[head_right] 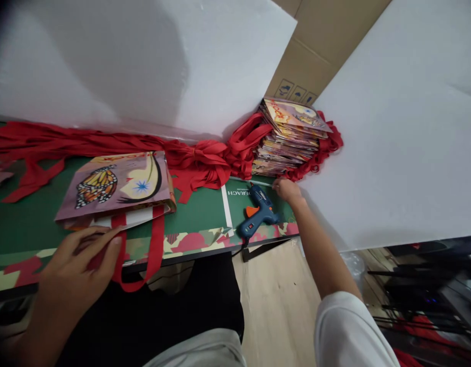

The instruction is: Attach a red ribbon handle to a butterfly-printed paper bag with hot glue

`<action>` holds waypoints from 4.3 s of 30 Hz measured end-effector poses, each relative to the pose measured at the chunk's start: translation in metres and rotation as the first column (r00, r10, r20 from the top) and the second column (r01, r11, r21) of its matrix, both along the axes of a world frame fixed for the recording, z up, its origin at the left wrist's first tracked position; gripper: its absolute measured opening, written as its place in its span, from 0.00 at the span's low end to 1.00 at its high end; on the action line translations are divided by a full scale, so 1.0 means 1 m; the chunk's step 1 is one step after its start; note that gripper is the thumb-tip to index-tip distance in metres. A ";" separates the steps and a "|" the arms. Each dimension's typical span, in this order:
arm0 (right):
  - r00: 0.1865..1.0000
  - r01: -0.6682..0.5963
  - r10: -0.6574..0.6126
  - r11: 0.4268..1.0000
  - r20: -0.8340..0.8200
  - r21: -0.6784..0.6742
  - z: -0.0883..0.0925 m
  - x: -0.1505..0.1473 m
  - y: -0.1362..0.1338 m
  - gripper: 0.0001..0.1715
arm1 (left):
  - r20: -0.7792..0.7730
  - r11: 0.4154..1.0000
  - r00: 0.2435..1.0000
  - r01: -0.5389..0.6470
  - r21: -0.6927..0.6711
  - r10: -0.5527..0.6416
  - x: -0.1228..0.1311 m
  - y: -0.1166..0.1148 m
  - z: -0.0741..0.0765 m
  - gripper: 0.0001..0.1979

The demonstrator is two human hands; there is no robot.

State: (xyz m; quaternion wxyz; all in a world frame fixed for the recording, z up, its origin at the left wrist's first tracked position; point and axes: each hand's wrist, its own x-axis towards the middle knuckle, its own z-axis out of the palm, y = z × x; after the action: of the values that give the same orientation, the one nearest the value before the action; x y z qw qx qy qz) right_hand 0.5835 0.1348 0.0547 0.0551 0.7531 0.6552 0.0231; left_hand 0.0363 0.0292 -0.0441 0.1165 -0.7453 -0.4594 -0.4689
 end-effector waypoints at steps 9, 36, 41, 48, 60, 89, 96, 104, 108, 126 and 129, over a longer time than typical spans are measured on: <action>0.954 0.281 -0.294 0.946 0.061 0.165 0.033 0.020 -0.175 0.21 | 0.084 0.996 0.996 0.022 -0.091 -0.014 0.003 -0.003 0.006 0.28; 0.771 0.412 -0.279 0.904 -0.572 0.113 -0.083 -0.005 -0.368 0.35 | 0.092 0.987 0.996 0.022 -0.158 -0.008 0.003 -0.001 0.008 0.14; 0.803 0.421 -0.268 0.888 -0.533 0.187 -0.078 -0.010 -0.368 0.39 | 0.065 0.993 0.998 0.022 -0.120 -0.014 0.001 0.000 0.006 0.13; 0.859 0.410 -0.258 0.864 -0.443 0.293 -0.056 -0.018 -0.364 0.44 | 0.067 0.989 0.998 0.024 -0.144 -0.014 0.003 -0.002 0.008 0.14; 0.669 0.490 -0.308 0.868 -0.677 0.088 -0.058 0.006 -0.335 0.39 | 0.062 0.992 0.998 0.020 -0.128 -0.012 0.002 -0.003 0.007 0.14; 0.807 0.406 -0.130 0.831 -0.577 0.381 -0.046 -0.130 -0.253 0.40 | 0.069 0.983 0.998 0.001 -0.184 0.012 0.003 -0.004 0.008 0.14; 0.725 0.586 -0.456 0.802 -0.516 0.116 -0.029 -0.169 -0.141 0.43 | 0.059 0.990 0.998 -0.003 -0.143 0.012 0.005 -0.004 0.007 0.15; 0.555 0.706 -0.558 0.708 -0.617 -0.006 -0.020 -0.169 -0.127 0.31 | 0.058 0.993 0.998 -0.003 -0.117 0.009 0.004 -0.003 0.003 0.14; 0.467 0.687 -0.476 0.726 -0.745 -0.032 -0.018 -0.156 -0.140 0.24 | 0.063 0.992 0.998 0.005 -0.123 0.003 0.003 -0.003 0.002 0.14; 0.252 0.409 -0.086 0.912 -0.964 0.025 0.008 -0.140 -0.245 0.31 | 0.078 0.994 0.997 0.011 -0.113 -0.002 0.004 -0.003 0.000 0.14; 0.129 0.386 -0.112 0.921 -0.985 -0.054 0.014 -0.138 -0.255 0.29 | 0.069 0.995 0.998 0.013 -0.101 -0.006 0.005 -0.003 0.002 0.13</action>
State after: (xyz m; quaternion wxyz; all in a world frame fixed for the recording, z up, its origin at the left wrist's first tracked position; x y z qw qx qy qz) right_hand 0.4457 -0.1197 0.0692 -0.4543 0.6903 0.3938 -0.4026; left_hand 0.0414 0.0260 -0.0423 0.0606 -0.7360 -0.4827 -0.4708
